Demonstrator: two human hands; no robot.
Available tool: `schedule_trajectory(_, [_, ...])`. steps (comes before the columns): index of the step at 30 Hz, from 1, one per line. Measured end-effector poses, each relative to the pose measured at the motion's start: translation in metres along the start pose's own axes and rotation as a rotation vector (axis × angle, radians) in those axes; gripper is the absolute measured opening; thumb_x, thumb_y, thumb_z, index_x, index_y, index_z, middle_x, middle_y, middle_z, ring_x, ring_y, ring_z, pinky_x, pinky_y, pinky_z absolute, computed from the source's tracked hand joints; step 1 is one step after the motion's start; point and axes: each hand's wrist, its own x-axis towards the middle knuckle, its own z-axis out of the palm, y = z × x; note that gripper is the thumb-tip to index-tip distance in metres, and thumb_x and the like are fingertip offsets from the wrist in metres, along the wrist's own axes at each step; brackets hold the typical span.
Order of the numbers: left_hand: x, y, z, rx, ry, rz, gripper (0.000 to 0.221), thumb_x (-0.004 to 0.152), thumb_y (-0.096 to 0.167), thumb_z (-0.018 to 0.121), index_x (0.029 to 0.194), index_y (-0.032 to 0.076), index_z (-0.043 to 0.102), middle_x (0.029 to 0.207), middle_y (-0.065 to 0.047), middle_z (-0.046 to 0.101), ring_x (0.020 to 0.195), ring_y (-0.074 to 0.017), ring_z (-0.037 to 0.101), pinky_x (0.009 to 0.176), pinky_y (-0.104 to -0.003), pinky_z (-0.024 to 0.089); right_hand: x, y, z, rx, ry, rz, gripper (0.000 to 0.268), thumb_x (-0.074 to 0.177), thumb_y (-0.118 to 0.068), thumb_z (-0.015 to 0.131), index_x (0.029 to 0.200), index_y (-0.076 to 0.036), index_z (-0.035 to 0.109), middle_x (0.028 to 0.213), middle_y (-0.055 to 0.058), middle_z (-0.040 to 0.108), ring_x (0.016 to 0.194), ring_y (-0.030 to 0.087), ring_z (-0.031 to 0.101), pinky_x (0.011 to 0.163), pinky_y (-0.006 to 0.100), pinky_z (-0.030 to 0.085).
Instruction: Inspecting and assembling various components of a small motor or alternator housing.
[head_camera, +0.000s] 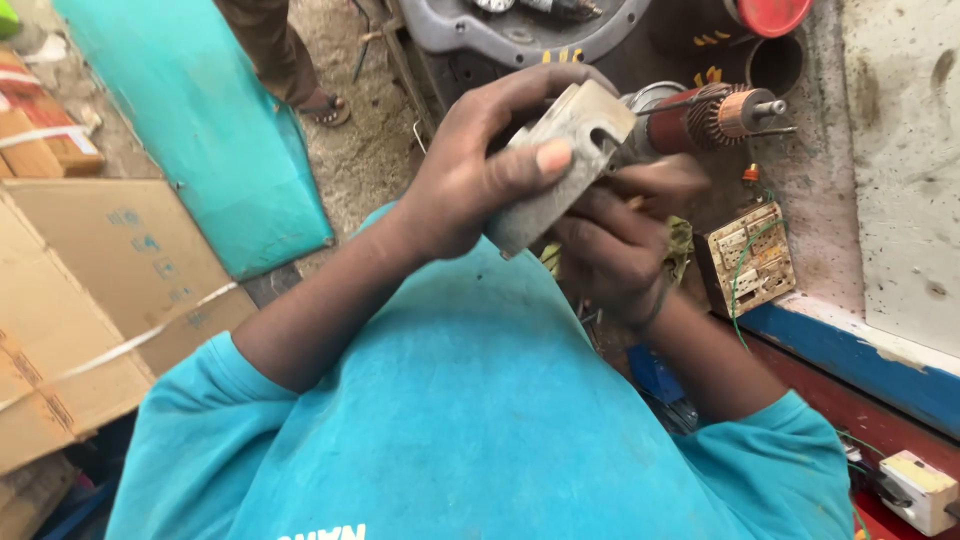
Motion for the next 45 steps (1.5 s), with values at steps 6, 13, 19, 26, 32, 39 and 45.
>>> schedule_trajectory(6, [0.004, 0.002, -0.001, -0.031, -0.027, -0.063, 0.083, 0.096, 0.063, 0.060, 0.142, -0.007, 0.055, 0.127, -0.015, 0.067, 0.120, -0.0196, 0.065, 0.107, -0.032, 0.053, 0.011, 0.004, -0.015, -0.317, -0.070, -0.344, 0.013, 0.092, -0.006, 0.082, 0.103, -0.011, 0.083, 0.117, 0.003, 0.080, 0.104, 0.027, 0.049, 0.095, 0.039, 0.035])
schedule_trajectory(13, [-0.004, 0.002, 0.004, -0.174, 0.028, -0.057, 0.088, 0.097, 0.064, 0.062, 0.145, -0.008, 0.049, 0.130, -0.016, 0.065, 0.116, -0.0185, 0.062, 0.109, -0.031, 0.052, 0.011, 0.006, -0.016, -0.068, -0.097, -0.160, 0.009, 0.095, -0.009, 0.077, 0.102, -0.014, 0.081, 0.112, 0.000, 0.078, 0.109, 0.025, 0.052, 0.098, 0.036, 0.036])
schedule_trajectory(19, [-0.004, 0.015, 0.002, -0.169, -0.011, -0.050, 0.089, 0.095, 0.066, 0.061, 0.145, -0.008, 0.051, 0.128, -0.016, 0.066, 0.113, -0.0185, 0.063, 0.103, -0.031, 0.053, 0.013, -0.009, -0.014, -0.231, -0.026, -0.287, 0.014, 0.091, -0.011, 0.077, 0.104, -0.013, 0.082, 0.104, 0.001, 0.077, 0.104, 0.022, 0.053, 0.098, 0.044, 0.033])
schedule_trajectory(26, [-0.018, 0.029, -0.002, -0.120, -0.007, -0.039, 0.088, 0.096, 0.067, 0.059, 0.144, -0.006, 0.052, 0.128, -0.015, 0.065, 0.113, -0.0179, 0.063, 0.100, -0.030, 0.051, 0.014, -0.009, -0.014, -0.298, -0.040, -0.306, 0.018, 0.090, -0.004, 0.076, 0.104, -0.012, 0.085, 0.106, -0.002, 0.082, 0.096, 0.021, 0.049, 0.091, 0.038, 0.036])
schedule_trajectory(32, [-0.027, 0.025, 0.006, -0.091, 0.022, -0.064, 0.086, 0.094, 0.066, 0.060, 0.140, -0.006, 0.056, 0.125, -0.015, 0.067, 0.111, -0.0187, 0.062, 0.100, -0.031, 0.050, 0.013, -0.043, -0.008, 0.342, -0.104, 0.052, 0.019, 0.086, 0.003, 0.074, 0.095, -0.013, 0.074, 0.096, 0.002, 0.072, 0.097, 0.020, 0.056, 0.091, 0.034, 0.044])
schedule_trajectory(39, [-0.034, 0.066, 0.011, -0.079, 0.058, 0.049, 0.088, 0.095, 0.072, 0.060, 0.144, 0.000, 0.051, 0.132, -0.010, 0.061, 0.119, -0.0160, 0.060, 0.106, -0.031, 0.049, -0.015, -0.043, -0.008, 1.095, 0.616, 0.425, 0.019, 0.101, 0.006, 0.061, 0.115, -0.006, 0.065, 0.105, 0.009, 0.071, 0.097, 0.016, 0.065, 0.091, 0.033, 0.053])
schedule_trajectory(45, [-0.029, 0.081, 0.016, 0.033, -0.005, 0.018, 0.092, 0.094, 0.078, 0.055, 0.149, 0.005, 0.048, 0.129, -0.009, 0.061, 0.118, -0.0166, 0.060, 0.102, -0.030, 0.049, -0.070, -0.020, 0.014, 1.123, 0.708, 0.574, 0.015, 0.106, 0.005, 0.065, 0.120, 0.000, 0.062, 0.108, 0.012, 0.066, 0.091, 0.018, 0.063, 0.085, 0.034, 0.053])
